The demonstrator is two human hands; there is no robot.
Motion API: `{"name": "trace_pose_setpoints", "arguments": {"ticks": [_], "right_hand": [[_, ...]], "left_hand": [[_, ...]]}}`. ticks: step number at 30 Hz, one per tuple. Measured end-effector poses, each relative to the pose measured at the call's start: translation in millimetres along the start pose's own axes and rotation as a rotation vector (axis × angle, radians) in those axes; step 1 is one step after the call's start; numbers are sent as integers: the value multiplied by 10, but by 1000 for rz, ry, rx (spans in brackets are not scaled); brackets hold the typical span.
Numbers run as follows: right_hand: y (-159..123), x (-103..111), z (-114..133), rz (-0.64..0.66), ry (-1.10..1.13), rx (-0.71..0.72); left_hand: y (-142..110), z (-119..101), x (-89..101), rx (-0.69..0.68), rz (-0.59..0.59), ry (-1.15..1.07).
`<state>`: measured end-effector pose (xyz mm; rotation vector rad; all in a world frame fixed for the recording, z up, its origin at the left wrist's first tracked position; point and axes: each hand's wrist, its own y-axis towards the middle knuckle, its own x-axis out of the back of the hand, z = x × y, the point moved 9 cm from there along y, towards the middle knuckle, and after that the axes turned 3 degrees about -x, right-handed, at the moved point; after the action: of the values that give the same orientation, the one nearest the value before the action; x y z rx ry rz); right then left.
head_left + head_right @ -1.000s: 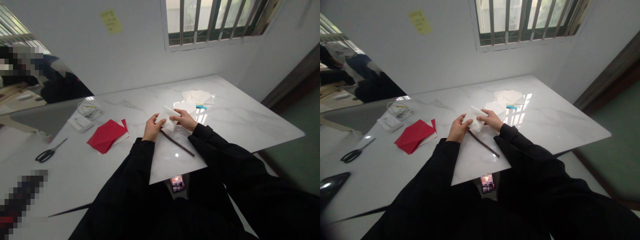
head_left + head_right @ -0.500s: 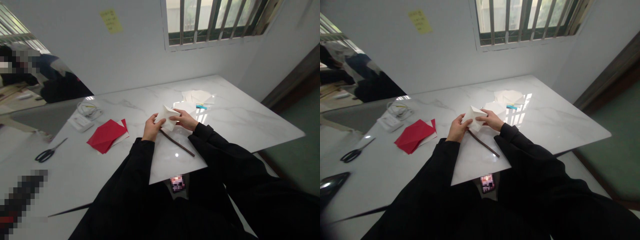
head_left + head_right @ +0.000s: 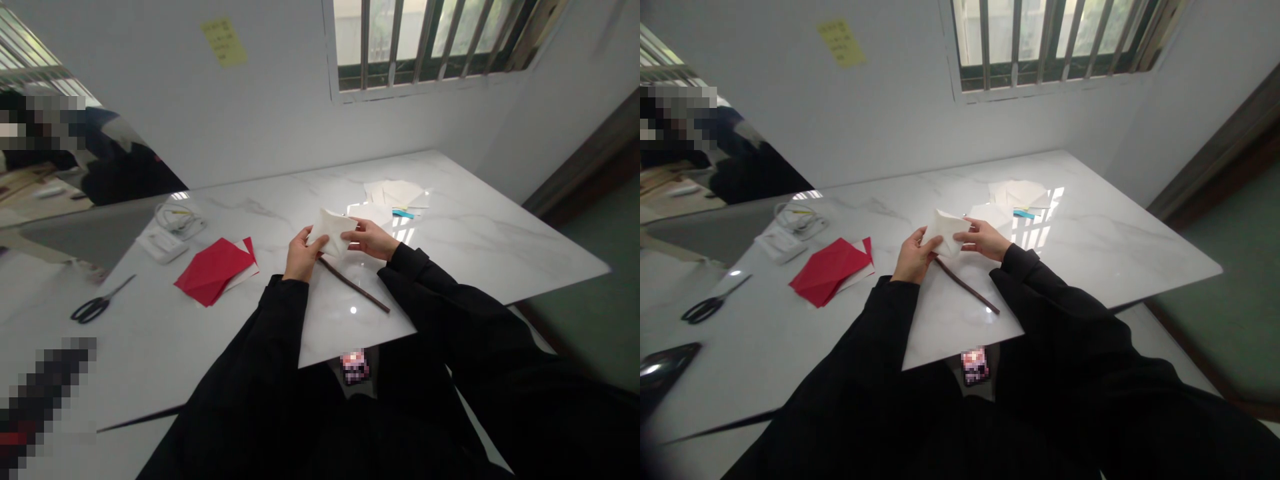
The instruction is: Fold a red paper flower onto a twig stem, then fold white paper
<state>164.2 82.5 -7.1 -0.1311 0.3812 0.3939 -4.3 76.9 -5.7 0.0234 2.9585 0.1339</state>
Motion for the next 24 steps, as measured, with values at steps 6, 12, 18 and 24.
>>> {"name": "trace_pose_setpoints", "arguments": {"ticks": [6,12,18,24], "right_hand": [[52,31,-105,-22,-74,17],[65,48,-110,-38,-70,25],[44,31,-96,-38,-71,15],[31,29,-83,-48,-58,7]], "left_hand": [[14,22,-12,-28,11,53],[2,-2,-26,-29,20,47],[-10,8,-38,-7,34,33],[-28,11,-57,32,29,-3]]}}
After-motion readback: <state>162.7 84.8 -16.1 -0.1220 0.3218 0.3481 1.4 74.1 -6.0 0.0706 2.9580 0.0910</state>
